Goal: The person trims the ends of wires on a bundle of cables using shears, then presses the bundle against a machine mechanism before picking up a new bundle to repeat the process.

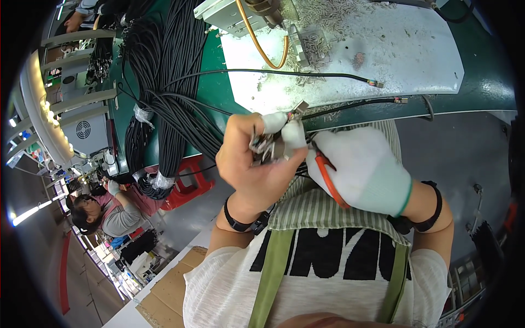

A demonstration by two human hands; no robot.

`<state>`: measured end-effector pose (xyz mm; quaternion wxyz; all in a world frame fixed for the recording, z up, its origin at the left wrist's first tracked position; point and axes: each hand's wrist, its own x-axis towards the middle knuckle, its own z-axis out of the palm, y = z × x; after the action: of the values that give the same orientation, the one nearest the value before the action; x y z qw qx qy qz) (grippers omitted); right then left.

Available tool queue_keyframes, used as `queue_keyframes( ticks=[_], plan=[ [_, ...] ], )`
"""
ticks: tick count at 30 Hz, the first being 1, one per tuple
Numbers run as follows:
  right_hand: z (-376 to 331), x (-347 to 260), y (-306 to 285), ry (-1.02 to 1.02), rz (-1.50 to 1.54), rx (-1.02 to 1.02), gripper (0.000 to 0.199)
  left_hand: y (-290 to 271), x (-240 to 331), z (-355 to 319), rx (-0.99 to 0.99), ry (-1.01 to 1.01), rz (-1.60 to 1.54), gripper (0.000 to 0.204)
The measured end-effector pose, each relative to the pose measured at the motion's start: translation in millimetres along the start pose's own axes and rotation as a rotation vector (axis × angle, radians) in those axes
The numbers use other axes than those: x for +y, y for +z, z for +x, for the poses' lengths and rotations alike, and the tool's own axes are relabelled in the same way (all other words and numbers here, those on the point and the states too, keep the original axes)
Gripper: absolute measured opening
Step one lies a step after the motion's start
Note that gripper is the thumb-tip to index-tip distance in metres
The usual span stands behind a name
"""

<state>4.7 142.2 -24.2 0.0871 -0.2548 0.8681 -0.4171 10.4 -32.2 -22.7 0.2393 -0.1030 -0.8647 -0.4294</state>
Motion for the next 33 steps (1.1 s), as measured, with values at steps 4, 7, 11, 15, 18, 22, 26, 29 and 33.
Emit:
queue_keyframes(
  ticks=[4,7,11,15,18,22,26,29,33],
  plan=[
    [-4.3,15.3,9.9,-0.034,-0.018,-0.034,0.013,-4.7,5.5,3.2,0.008,-0.079,-0.082,0.035],
    [3.2,5.9,-12.1,0.19,0.456,0.103,0.021,-4.4,4.3,1.6,-0.097,-0.164,-0.104,0.035],
    [13.3,-9.9,-31.5,0.37,0.868,0.025,0.024,-5.1,7.1,2.9,-0.128,-0.128,-0.048,0.035],
    [4.1,-4.4,-24.0,0.219,0.945,-0.069,0.023,-3.3,6.3,4.1,-0.101,-0.049,-0.011,0.025],
    [2.2,-7.4,-29.6,0.295,1.014,-0.24,0.029,-3.1,4.5,4.8,-0.113,-0.069,-0.026,0.027],
    [4.0,-7.5,-28.7,0.334,1.051,-0.339,0.032,-2.2,0.7,3.2,-0.115,-0.054,-0.03,0.028],
    [3.9,-1.7,-26.1,0.298,1.074,-0.336,0.029,-3.7,4.1,3.2,-0.123,-0.082,-0.03,0.027],
    [4.7,-1.4,-26.5,0.272,1.071,-0.324,0.029,-3.5,4.3,2.8,-0.129,-0.101,-0.03,0.027],
    [4.4,-1.3,-26.1,0.26,1.048,-0.312,0.029,-3.7,4.2,2.2,-0.133,-0.108,-0.027,0.027]
  ],
)
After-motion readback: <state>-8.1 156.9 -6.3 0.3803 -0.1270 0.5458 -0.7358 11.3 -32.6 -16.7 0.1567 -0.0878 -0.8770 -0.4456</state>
